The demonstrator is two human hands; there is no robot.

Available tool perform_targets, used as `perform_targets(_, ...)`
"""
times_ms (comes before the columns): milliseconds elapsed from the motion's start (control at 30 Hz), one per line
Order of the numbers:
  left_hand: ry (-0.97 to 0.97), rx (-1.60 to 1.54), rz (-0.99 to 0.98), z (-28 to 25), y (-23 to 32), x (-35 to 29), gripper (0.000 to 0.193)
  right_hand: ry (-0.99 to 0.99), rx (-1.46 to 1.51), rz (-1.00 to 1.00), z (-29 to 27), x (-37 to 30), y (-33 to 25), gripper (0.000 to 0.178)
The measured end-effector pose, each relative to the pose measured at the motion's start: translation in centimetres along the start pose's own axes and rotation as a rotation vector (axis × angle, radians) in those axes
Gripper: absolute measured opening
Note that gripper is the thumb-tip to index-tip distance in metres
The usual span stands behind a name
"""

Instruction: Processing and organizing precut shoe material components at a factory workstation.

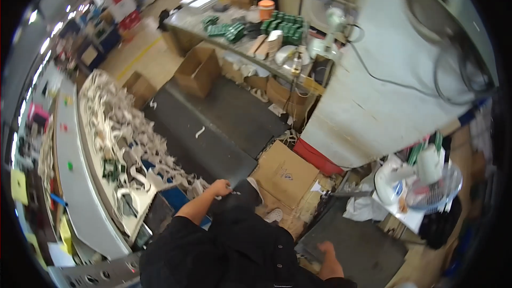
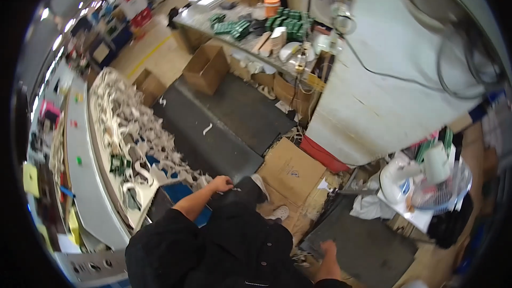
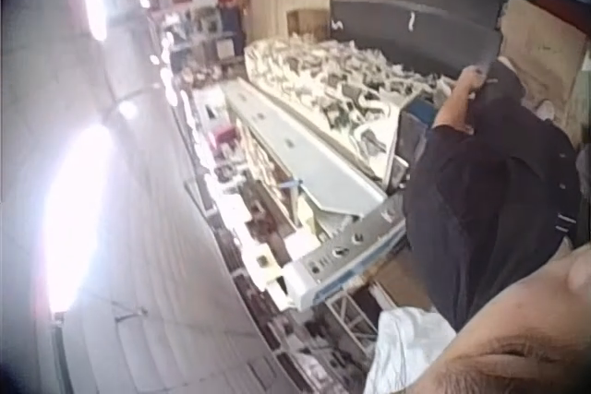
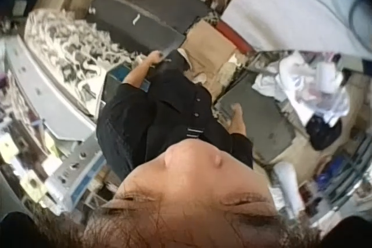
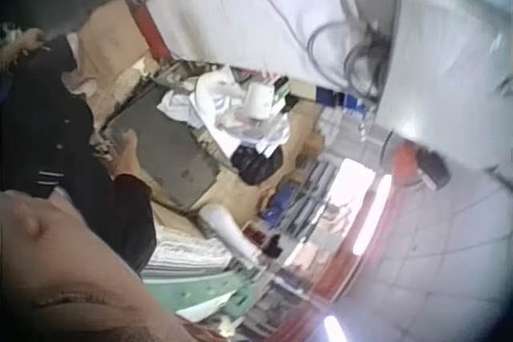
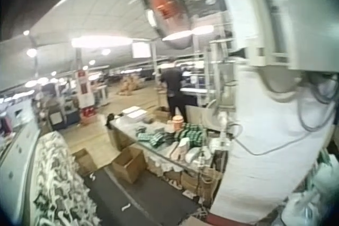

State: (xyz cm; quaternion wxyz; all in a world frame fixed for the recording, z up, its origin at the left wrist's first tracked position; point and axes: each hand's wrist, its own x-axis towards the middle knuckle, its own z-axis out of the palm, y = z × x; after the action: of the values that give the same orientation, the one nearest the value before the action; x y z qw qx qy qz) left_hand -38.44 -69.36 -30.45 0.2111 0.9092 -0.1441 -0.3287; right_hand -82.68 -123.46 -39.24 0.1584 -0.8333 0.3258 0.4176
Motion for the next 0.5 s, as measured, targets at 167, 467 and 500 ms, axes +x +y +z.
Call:
perform_targets(167, 0.336, -0.284, -0.273, 1.6, -5.9, -4.0, 0.035, 0.401, 0.653, -0.310, -22.6, 11.3, -9.7, 0.036)
perform_targets(467, 0.652, -0.750, -0.765, -3.4, -11.2, 1.2, 0.023, 0.050, 0.155, -0.806, -29.2, 7.4, -36.4, 0.025)
perform_targets(500, 0.681, -0.793, -0.722, -4.7, -12.6, 1.2, 0.023, -0.221, 0.089, -0.872, -28.9, 6.9, -36.6, 0.026)
